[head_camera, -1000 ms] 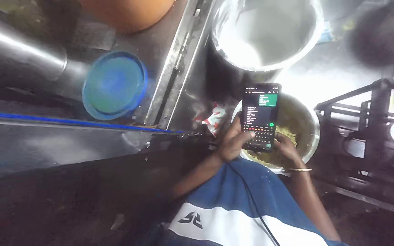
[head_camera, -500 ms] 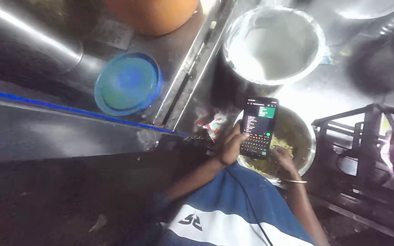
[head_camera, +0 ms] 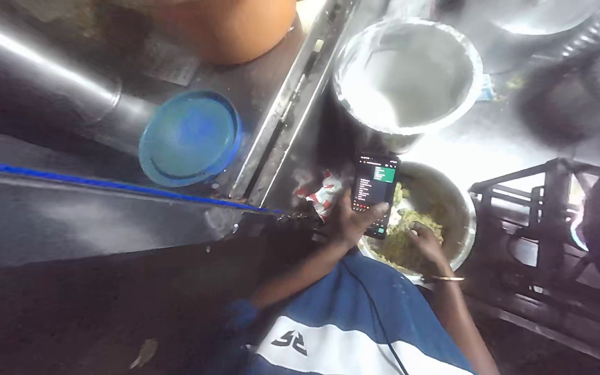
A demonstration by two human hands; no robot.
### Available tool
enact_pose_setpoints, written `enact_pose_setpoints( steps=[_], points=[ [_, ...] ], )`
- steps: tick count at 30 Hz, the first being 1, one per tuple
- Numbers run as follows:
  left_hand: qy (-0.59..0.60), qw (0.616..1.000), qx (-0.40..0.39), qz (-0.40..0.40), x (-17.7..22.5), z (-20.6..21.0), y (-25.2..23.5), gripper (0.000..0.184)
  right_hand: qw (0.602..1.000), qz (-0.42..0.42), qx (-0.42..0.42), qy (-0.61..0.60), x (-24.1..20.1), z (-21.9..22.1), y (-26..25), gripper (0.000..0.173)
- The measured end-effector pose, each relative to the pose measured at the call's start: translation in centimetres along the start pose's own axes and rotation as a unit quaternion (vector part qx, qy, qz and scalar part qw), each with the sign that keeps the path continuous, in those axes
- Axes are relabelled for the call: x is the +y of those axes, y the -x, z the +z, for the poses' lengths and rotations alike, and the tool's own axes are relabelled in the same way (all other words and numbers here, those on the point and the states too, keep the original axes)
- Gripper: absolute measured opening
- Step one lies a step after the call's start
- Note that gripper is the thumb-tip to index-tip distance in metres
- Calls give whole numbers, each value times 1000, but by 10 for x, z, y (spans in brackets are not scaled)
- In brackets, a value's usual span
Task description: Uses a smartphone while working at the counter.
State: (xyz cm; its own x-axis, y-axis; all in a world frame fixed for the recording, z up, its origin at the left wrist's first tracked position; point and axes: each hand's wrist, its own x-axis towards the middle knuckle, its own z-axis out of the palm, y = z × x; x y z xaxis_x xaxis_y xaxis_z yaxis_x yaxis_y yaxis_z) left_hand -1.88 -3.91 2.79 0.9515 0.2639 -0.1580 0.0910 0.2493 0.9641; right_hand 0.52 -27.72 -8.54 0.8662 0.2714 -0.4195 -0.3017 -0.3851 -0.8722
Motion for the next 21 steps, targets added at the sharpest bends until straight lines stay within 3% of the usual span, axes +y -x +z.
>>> enact_pose_setpoints(
  steps=[4, 8, 12, 14, 17, 21],
  points=[
    [-10, 1000, 19, -4, 3, 1, -4, 65, 999, 23, -42, 22, 2, 2, -2, 19],
    [-13, 999, 29, -20, 5, -1, -5, 64, 984, 55, -106, 134, -3, 1, -6, 30],
    [51, 998, -11, -24, 4, -10, -5, 72, 992, 65, 32, 106, -24, 2, -10, 66],
    [101, 994, -44, -24, 0, -17, -4, 82, 984, 81, 33, 156, -36, 4, -16, 64],
    [195, 975, -96, -39, -8, -26, -2, 86, 923, 112, -151, 337, -36, 17, -29, 39],
    [283, 941, -169, -83, -12, -36, 2, 86, 836, 94, -313, 441, -32, 61, -36, 41]
  ],
)
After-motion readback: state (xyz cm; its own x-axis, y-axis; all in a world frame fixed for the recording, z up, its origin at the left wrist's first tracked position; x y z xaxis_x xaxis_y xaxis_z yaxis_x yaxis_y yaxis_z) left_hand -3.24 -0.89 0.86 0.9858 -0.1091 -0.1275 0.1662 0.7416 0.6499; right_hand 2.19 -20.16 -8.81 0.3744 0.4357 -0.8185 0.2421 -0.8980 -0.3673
